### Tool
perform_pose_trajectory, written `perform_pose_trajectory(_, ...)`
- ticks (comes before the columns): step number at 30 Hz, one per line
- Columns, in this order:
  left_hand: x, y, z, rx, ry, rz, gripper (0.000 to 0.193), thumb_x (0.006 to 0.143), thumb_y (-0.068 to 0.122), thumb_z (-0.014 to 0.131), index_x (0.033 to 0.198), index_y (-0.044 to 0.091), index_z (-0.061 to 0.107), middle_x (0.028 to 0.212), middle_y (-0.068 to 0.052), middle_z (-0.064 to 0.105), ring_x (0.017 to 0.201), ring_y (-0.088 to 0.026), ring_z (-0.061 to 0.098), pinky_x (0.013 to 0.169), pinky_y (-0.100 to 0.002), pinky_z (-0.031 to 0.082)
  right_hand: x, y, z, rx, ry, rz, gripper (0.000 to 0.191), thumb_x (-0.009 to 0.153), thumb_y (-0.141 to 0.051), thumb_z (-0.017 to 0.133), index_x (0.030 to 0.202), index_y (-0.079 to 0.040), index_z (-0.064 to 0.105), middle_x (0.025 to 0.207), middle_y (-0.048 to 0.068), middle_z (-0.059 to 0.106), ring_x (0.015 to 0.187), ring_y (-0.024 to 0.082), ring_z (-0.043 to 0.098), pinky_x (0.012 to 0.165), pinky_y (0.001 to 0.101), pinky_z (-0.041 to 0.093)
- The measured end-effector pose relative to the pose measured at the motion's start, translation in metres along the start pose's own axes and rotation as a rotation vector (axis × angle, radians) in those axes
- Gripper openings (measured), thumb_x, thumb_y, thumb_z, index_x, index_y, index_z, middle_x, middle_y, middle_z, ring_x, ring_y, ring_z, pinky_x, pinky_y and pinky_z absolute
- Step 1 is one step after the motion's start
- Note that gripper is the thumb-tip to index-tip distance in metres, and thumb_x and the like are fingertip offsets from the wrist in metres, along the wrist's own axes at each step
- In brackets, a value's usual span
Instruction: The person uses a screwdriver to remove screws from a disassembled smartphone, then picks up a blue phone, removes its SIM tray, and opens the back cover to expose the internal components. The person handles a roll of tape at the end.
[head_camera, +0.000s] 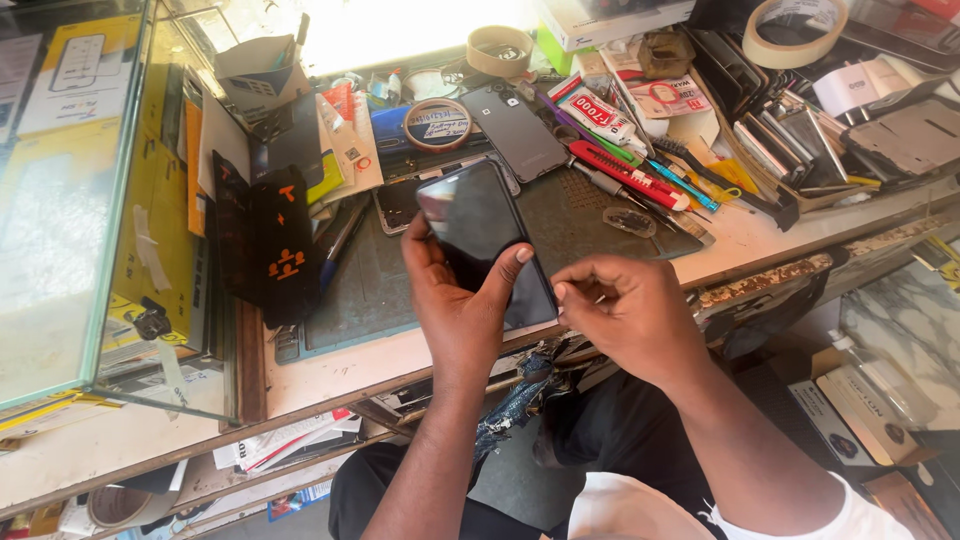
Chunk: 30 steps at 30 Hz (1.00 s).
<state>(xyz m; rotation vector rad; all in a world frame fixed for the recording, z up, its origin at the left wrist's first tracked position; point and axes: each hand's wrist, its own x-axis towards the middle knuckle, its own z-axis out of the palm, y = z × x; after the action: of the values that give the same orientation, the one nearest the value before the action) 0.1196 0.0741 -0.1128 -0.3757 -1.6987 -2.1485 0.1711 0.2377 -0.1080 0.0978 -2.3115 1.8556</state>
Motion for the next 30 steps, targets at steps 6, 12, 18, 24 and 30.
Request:
perform_pose_trajectory(6, -0.003, 0.009, -0.001, 0.037, 0.049, 0.058, 0.082, 0.087, 0.013, 0.087, 0.148, 0.003, 0.034, 0.137, -0.013, 0.056, 0.126, -0.020, 0.057, 0.111, -0.034, 0.049, 0.012, -0.022, 0.011, -0.395, 0.085, -0.191, 0.009, 0.081, -0.008, 0.077, 0.086, -0.002, 0.071, 0.072, 0.004, 0.077, 0.065, 0.008, 0.075, 0.061, 0.0252, 0.058)
perform_pose_trajectory(12, -0.001, 0.008, 0.000, 0.052, 0.073, 0.036, 0.082, 0.088, 0.017, 0.086, 0.148, 0.004, 0.032, 0.136, -0.013, 0.055, 0.128, -0.020, 0.058, 0.111, -0.036, 0.051, 0.017, -0.023, 0.015, -0.466, 0.104, -0.172, 0.013, 0.079, -0.008, 0.079, 0.082, -0.003, 0.067, 0.068, 0.003, 0.074, 0.062, 0.008, 0.073, 0.058, 0.0250, 0.057)
perform_pose_trajectory(18, 0.002, 0.004, -0.003, 0.052, 0.091, 0.020, 0.084, 0.088, 0.019, 0.086, 0.149, 0.004, 0.030, 0.137, -0.014, 0.053, 0.130, -0.021, 0.056, 0.113, -0.037, 0.050, 0.026, -0.005, 0.004, 0.008, 0.027, -0.043, 0.006, 0.088, -0.001, 0.070, 0.092, 0.000, 0.066, 0.079, 0.002, 0.072, 0.070, 0.010, 0.072, 0.064, 0.0241, 0.063)
perform_pose_trajectory(24, 0.003, 0.004, -0.001, 0.049, 0.094, 0.017, 0.084, 0.088, 0.015, 0.085, 0.150, 0.003, 0.030, 0.139, -0.016, 0.053, 0.130, -0.022, 0.056, 0.113, -0.037, 0.049, 0.033, 0.005, -0.005, 0.173, -0.078, 0.013, 0.014, 0.090, -0.005, 0.073, 0.104, 0.000, 0.072, 0.086, 0.004, 0.075, 0.079, 0.009, 0.073, 0.074, 0.0252, 0.064)
perform_pose_trajectory(30, 0.003, 0.006, 0.000, 0.097, 0.071, 0.008, 0.085, 0.088, 0.013, 0.085, 0.151, 0.002, 0.029, 0.137, -0.016, 0.055, 0.128, -0.022, 0.058, 0.111, -0.037, 0.052, 0.037, 0.012, -0.006, 0.117, -0.126, 0.012, 0.012, 0.094, -0.005, 0.072, 0.104, 0.001, 0.072, 0.085, 0.008, 0.075, 0.079, 0.012, 0.073, 0.073, 0.0283, 0.063)
